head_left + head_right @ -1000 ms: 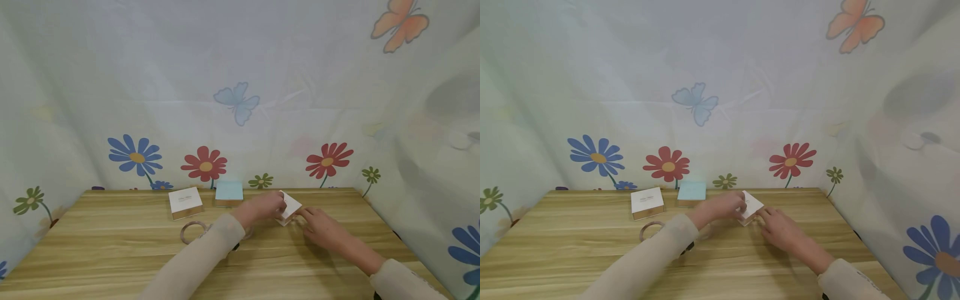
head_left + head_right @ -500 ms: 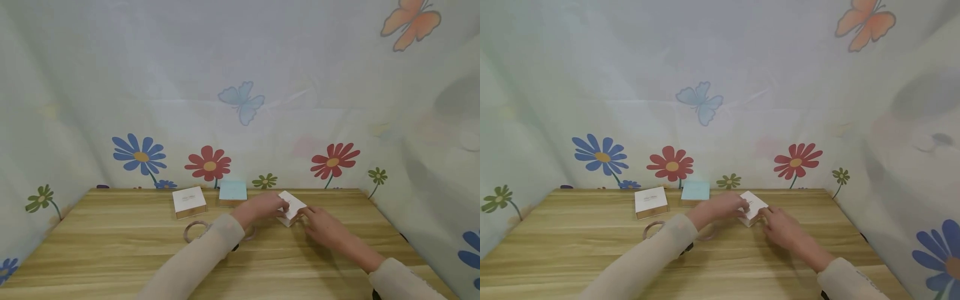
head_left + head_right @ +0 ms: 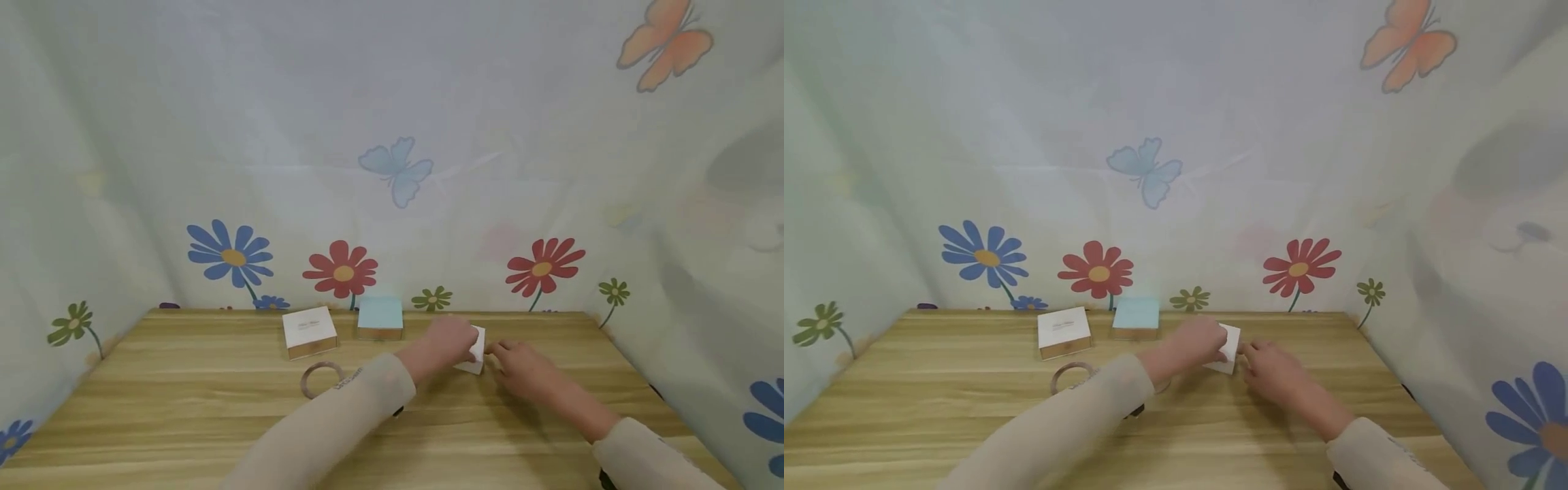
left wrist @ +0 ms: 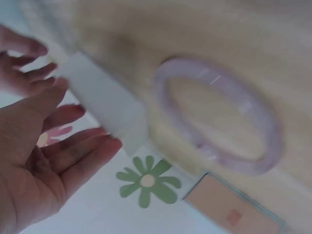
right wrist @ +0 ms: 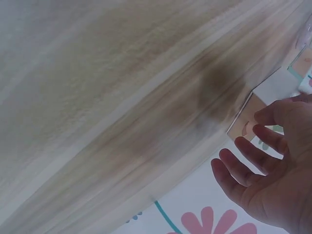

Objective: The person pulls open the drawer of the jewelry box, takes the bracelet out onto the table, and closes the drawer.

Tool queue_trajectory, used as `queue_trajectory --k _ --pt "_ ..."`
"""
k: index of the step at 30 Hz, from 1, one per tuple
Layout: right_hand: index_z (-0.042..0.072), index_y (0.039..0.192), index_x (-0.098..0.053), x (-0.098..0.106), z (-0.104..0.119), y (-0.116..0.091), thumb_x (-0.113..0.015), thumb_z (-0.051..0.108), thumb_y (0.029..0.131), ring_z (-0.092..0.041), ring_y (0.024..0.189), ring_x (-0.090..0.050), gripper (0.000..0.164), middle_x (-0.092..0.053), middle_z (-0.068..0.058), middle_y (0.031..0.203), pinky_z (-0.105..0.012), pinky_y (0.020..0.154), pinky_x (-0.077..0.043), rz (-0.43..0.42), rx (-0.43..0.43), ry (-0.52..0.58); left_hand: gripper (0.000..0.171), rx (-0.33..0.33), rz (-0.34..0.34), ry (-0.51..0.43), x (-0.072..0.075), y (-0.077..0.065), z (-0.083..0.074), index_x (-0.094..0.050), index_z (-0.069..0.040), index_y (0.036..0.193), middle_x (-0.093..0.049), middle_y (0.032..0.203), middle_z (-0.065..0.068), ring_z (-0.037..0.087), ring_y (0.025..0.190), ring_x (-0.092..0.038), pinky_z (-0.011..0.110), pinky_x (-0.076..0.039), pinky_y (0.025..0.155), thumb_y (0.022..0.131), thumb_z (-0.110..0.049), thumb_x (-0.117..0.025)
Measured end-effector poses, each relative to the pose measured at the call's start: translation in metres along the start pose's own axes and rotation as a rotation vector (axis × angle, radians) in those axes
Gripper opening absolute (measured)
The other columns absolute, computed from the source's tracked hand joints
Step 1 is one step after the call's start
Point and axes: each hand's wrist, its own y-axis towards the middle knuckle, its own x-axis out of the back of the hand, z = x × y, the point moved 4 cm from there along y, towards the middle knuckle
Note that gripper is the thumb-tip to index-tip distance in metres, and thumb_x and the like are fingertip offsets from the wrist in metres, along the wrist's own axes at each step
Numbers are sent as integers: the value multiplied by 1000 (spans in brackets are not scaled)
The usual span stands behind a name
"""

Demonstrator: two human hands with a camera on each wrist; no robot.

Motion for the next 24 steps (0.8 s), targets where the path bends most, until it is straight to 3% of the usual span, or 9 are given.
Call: queue_trajectory --k 4,8,12,18,24 --pt "2 113 -68 -3 3 4 -73 5 89 -32 96 -66 25 -68 -13 108 -47 84 -55 -6 1 -5 24 -132 90 -146 -4 5 7 -71 -19 96 -60 85 -7 5 76 -52 20 -45 66 94 -43 -71" --pt "3 106 -69 -6 0 9 -74 5 88 -27 89 -66 19 -68 -10 102 -42 77 -55 -22 5 -30 21 -253 97 -223 -13 5 16 -65 -17 96 -55 78 -7 5 70 -44 18 -37 65 100 -38 -65" --pt "4 102 -69 -10 0 19 -71 7 91 -22 81 -64 12 -66 -6 93 -39 71 -54 -17 -12 -38 19 -193 91 -265 -15 1 19 -64 -16 100 -58 76 -7 5 65 -46 18 -38 62 100 -36 -65" --pt "2 98 -67 -7 3 37 -65 6 95 -23 79 -64 6 -66 -9 90 -41 71 -54 23 -52 8 17 -35 69 -183 -6 2 11 -74 -19 105 -73 94 -7 6 83 -66 20 -51 69 98 -34 -69" --pt "-3 112 -69 -6 -4 45 -66 5 94 -32 94 -70 20 -71 -17 107 -46 82 -57 66 -55 -8 19 42 164 -129 -10 6 23 -75 -17 100 -71 90 -7 5 78 -63 20 -51 69 94 -35 -73"
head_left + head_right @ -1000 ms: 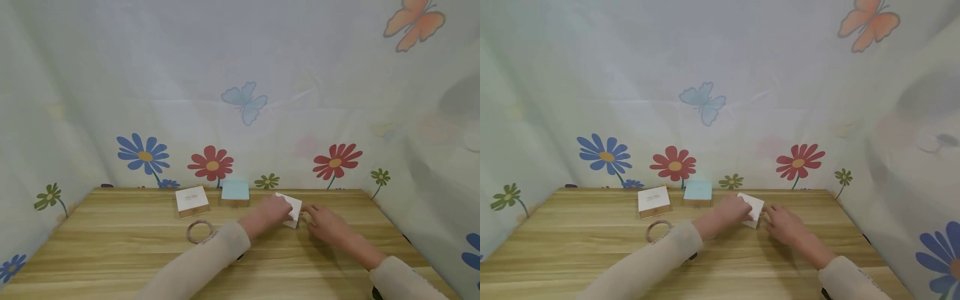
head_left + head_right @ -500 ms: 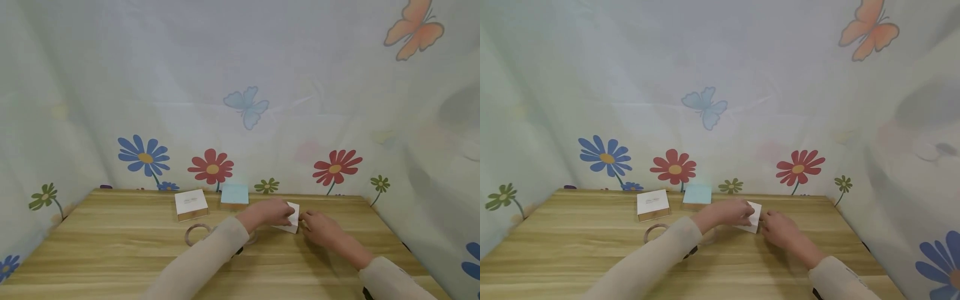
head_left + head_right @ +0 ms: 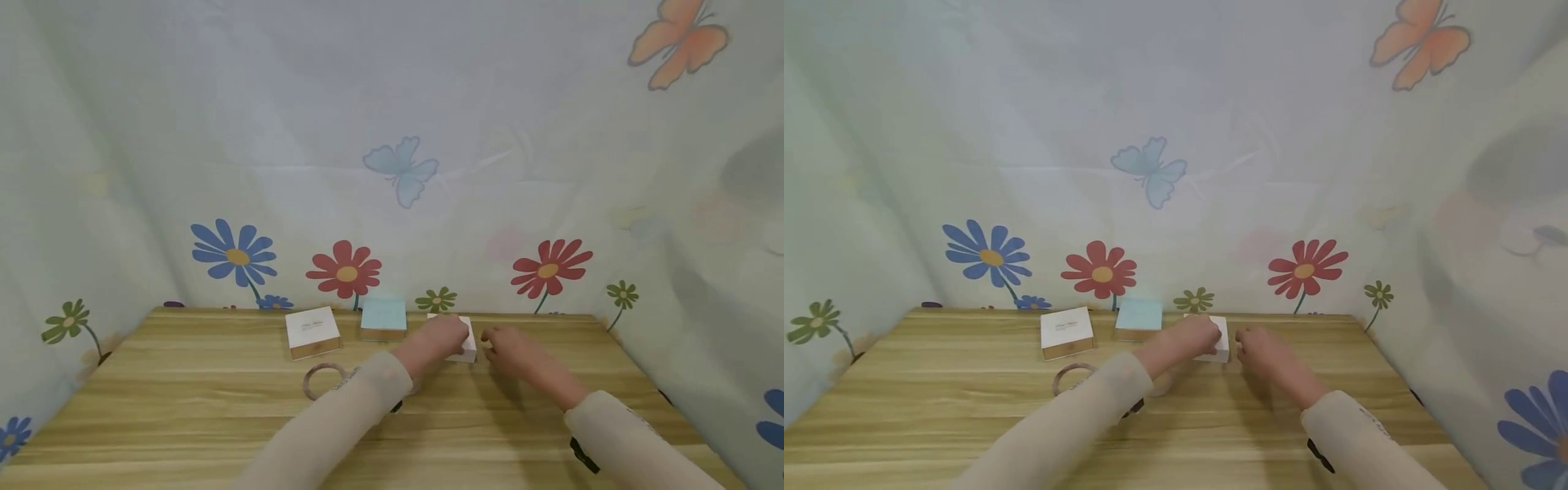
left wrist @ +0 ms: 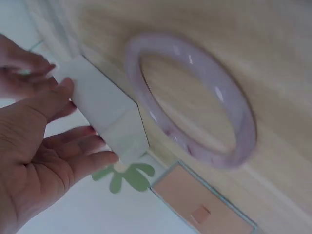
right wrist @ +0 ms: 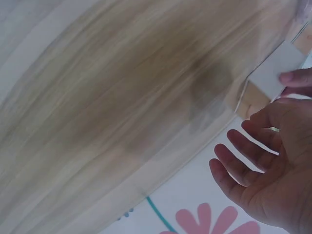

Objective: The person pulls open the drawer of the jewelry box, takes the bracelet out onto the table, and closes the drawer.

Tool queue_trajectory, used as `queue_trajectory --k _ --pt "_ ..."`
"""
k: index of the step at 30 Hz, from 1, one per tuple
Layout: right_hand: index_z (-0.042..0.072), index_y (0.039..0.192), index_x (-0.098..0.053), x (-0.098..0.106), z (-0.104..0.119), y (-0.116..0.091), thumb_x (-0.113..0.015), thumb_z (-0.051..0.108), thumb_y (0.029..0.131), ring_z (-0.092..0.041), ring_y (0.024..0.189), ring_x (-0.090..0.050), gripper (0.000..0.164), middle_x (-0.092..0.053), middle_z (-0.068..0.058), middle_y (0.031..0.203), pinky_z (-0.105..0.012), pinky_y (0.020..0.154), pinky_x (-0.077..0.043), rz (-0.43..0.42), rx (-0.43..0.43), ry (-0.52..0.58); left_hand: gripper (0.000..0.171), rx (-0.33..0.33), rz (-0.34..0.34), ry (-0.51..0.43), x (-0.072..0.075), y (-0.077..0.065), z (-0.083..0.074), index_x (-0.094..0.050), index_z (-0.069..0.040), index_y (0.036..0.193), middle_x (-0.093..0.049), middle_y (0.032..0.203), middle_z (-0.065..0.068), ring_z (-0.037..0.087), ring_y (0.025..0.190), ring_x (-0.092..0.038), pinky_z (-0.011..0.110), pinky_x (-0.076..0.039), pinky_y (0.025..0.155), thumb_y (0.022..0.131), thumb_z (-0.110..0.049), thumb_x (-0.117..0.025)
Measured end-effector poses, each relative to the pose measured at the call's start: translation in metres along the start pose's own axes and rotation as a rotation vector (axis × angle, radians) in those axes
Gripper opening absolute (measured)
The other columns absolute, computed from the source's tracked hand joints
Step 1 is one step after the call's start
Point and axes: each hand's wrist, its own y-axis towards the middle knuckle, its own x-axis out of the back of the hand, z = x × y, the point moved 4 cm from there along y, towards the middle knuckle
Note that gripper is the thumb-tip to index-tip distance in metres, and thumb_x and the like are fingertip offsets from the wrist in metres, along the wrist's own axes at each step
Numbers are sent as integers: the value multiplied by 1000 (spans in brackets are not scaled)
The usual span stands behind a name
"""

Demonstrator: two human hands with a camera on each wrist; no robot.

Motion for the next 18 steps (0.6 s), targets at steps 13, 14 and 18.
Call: queue_trajectory --k 13,14,18 --pt "-3 125 -64 -3 -20 17 -62 7 98 -22 84 -65 29 -72 -16 104 -45 81 -55 46 -43 126 20 2 50 -134 5 11 8 -77 -14 101 -73 96 -6 7 82 -65 19 -52 72 88 -28 -80" --pt "-3 125 -64 -5 -19 18 -62 8 98 -22 85 -65 30 -72 -16 105 -45 82 -55 52 -40 132 19 7 59 -136 6 10 8 -77 -14 101 -73 95 -6 7 81 -65 19 -52 71 88 -28 -80" --pt "0 126 -65 -8 -14 24 -61 11 100 -20 85 -64 28 -72 -14 105 -45 83 -55 52 -40 158 17 29 83 -133 7 8 11 -76 -15 97 -71 92 -6 6 75 -60 21 -51 69 88 -29 -80"
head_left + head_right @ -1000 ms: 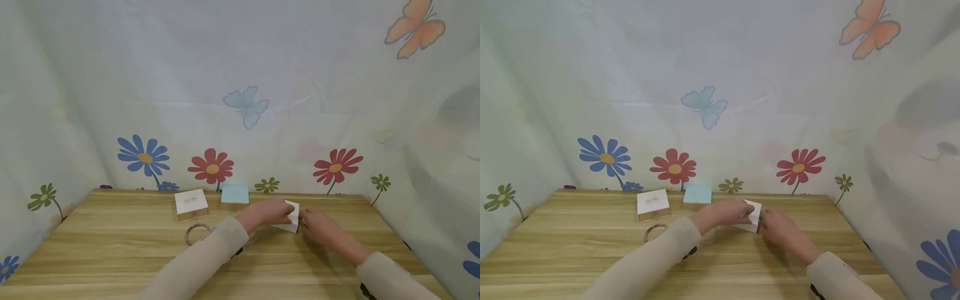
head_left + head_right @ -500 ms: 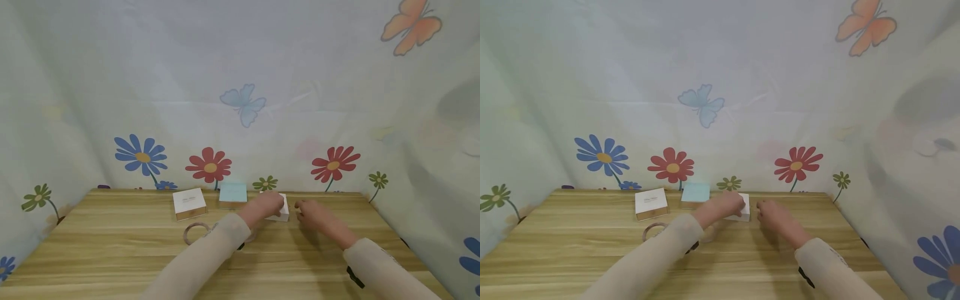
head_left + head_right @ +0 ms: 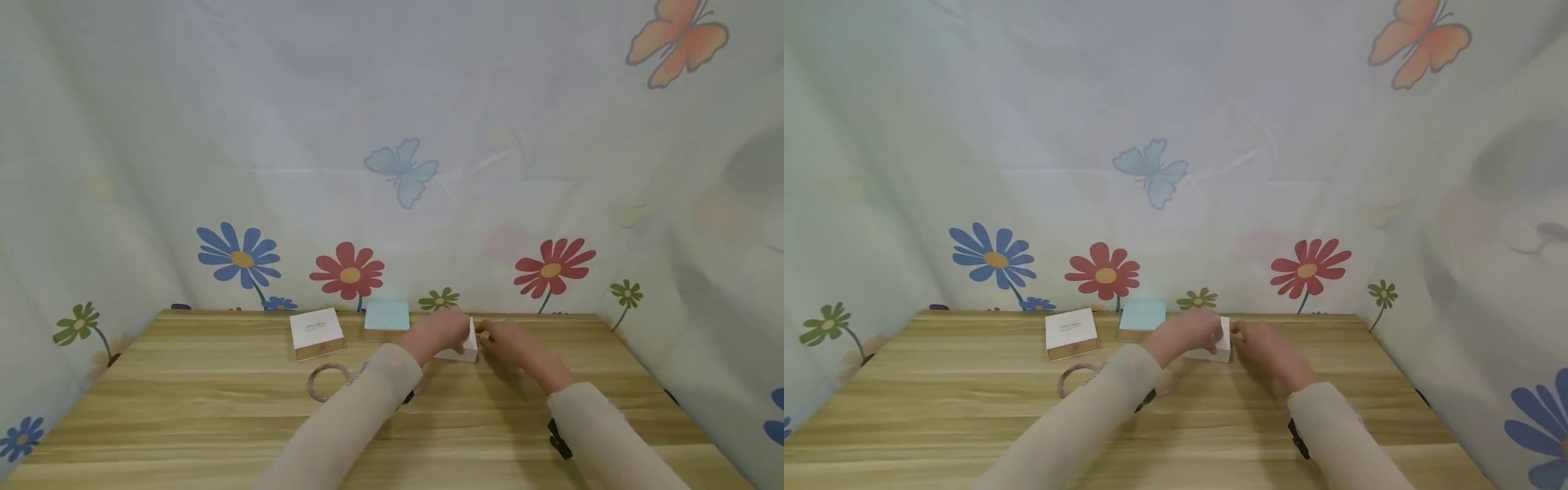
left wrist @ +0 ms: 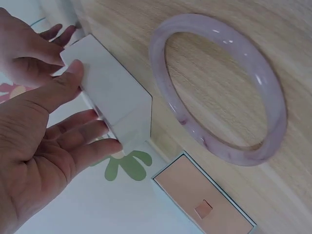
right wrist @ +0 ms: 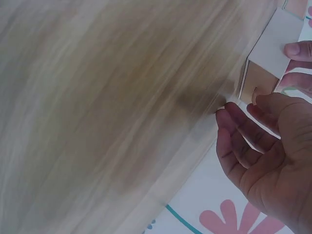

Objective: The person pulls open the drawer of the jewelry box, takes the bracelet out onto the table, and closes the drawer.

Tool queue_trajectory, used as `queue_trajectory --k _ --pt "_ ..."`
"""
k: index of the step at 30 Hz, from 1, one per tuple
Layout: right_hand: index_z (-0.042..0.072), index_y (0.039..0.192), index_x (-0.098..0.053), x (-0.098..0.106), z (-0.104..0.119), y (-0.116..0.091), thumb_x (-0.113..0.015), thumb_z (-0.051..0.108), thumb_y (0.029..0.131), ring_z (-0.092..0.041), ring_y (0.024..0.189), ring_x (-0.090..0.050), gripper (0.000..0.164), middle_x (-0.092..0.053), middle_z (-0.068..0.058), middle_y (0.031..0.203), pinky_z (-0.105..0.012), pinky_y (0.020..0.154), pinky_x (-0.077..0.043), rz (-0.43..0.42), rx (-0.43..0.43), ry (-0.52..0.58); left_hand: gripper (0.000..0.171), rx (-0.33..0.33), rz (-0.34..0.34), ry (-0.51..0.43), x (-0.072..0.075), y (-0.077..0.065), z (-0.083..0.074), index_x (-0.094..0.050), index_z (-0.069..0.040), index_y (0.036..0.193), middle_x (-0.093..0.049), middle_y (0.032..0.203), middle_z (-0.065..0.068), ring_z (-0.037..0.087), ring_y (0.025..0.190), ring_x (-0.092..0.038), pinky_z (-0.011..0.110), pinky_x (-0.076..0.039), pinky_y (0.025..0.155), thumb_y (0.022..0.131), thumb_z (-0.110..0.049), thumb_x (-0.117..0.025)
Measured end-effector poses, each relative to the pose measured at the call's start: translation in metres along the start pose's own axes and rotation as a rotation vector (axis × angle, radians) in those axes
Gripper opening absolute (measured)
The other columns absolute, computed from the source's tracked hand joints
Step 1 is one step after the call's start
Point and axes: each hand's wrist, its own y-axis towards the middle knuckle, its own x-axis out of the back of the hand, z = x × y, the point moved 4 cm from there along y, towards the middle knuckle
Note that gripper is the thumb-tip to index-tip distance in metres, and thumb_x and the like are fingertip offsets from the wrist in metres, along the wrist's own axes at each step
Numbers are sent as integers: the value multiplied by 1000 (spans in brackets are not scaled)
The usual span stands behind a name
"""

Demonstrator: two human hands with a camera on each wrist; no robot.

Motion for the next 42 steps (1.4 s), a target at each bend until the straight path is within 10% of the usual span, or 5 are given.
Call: queue_trajectory --k 7,15,24,42 --pt "4 105 -68 -7 -2 11 -61 12 101 -18 81 -56 12 -68 -6 94 -40 77 -50 -18 76 74 17 3 -1 14 1 1 1 -74 -15 90 -66 84 -7 7 67 -47 22 -43 62 88 -31 -81" --pt "1 102 -66 -17 -25 18 -50 11 106 -15 76 -54 19 -61 -4 85 -32 72 -46 143 41 413 26 -13 7 16 6 2 -3 -76 -13 106 -73 102 -4 11 90 -68 24 -54 75 88 -30 -82" --pt "-1 92 -62 -14 -21 18 -50 11 104 -14 69 -48 21 -56 -5 77 -28 67 -41 164 -15 505 22 4 20 16 7 2 -4 -75 -12 102 -72 97 -3 9 81 -66 23 -53 71 88 -27 -81" --pt "1 94 -66 -15 -22 14 -56 17 103 -14 72 -49 21 -58 -4 78 -30 70 -40 87 -112 422 22 27 32 -28 11 -1 -5 -75 -12 106 -72 103 -2 11 87 -67 25 -53 75 89 -24 -81"
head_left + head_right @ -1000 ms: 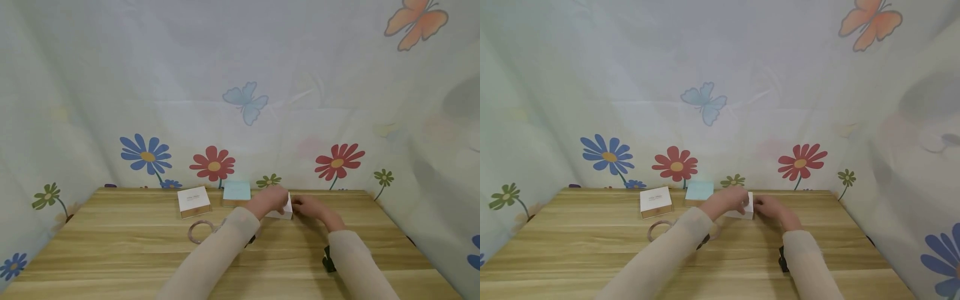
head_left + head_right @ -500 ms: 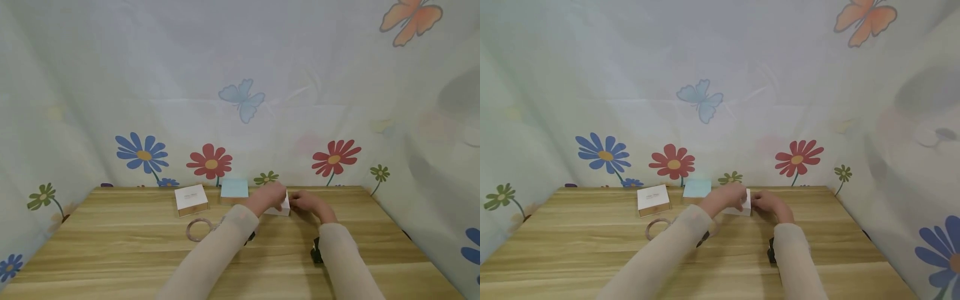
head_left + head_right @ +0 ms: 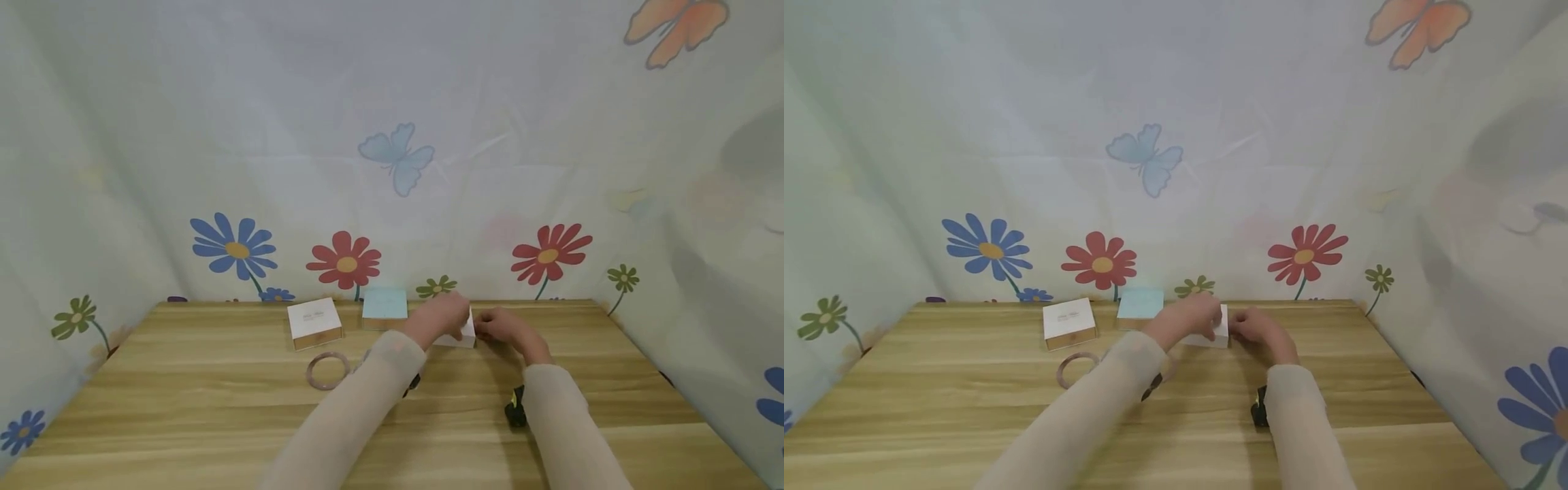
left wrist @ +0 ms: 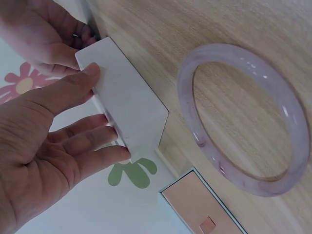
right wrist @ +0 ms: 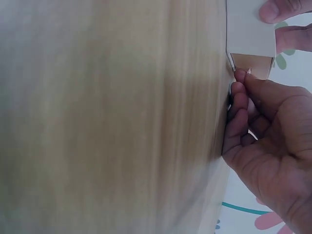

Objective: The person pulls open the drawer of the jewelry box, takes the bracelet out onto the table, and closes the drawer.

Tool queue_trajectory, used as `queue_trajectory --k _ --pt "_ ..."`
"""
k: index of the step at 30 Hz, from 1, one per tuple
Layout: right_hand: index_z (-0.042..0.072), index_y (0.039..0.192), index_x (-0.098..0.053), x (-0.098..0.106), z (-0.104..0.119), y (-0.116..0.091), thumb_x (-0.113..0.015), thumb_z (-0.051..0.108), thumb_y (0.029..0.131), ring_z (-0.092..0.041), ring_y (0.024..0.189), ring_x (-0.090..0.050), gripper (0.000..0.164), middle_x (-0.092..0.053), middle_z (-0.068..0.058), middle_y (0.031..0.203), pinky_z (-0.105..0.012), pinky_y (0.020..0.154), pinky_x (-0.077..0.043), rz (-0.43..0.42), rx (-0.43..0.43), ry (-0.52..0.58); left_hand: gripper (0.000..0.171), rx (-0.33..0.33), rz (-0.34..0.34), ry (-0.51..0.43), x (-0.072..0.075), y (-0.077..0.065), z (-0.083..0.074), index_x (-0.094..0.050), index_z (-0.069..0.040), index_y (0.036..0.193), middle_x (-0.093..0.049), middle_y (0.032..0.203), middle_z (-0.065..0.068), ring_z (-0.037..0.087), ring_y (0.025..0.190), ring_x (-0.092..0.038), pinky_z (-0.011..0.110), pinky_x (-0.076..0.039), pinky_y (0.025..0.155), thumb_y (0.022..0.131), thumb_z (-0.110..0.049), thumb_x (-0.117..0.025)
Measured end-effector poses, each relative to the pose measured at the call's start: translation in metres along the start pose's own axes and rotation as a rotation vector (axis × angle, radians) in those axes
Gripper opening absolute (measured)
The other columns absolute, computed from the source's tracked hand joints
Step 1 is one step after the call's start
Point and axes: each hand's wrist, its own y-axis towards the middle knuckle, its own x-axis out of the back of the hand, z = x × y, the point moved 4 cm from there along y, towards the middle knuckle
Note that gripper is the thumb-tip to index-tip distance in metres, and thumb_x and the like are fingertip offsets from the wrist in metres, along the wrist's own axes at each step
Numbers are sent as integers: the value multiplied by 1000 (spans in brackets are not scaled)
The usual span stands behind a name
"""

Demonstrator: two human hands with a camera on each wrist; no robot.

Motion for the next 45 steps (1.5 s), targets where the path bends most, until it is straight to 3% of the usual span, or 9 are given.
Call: queue_trajectory --k 10,20,27,35,45 --pt "3 82 -62 3 2 -7 -54 11 99 -11 62 -48 21 -56 -2 68 -26 63 -39 0 6 -74 19 11 -8 -4 -4 -1 1 -74 -12 101 -71 99 -4 9 83 -66 24 -53 73 89 -25 -81" --pt "-1 95 -73 12 3 -5 -58 8 100 -13 68 -58 19 -67 -5 74 -28 65 -47 -30 -57 -177 22 5 -27 -7 -1 -1 2 -74 -13 106 -72 104 -4 9 86 -67 23 -54 73 89 -25 -81" --pt "1 87 -72 15 13 -9 -58 8 100 -12 65 -56 21 -67 -4 71 -28 65 -46 -14 -18 -292 20 -2 -22 3 -2 -3 3 -75 -13 104 -72 101 -4 9 84 -66 23 -53 72 89 -26 -80" --pt "1 84 -72 17 3 -15 -58 4 99 -12 63 -56 21 -64 -2 68 -27 61 -46 -37 0 -246 16 3 -29 -1 -6 -2 2 -75 -13 98 -71 93 -4 7 70 -55 23 -49 65 90 -27 -80" --pt "0 83 -73 21 2 -21 -60 5 99 -11 61 -55 22 -65 -3 66 -28 62 -46 -57 -10 -325 22 3 -36 2 -4 -6 1 -76 -13 106 -73 104 -4 8 85 -66 21 -53 72 90 -27 -80"
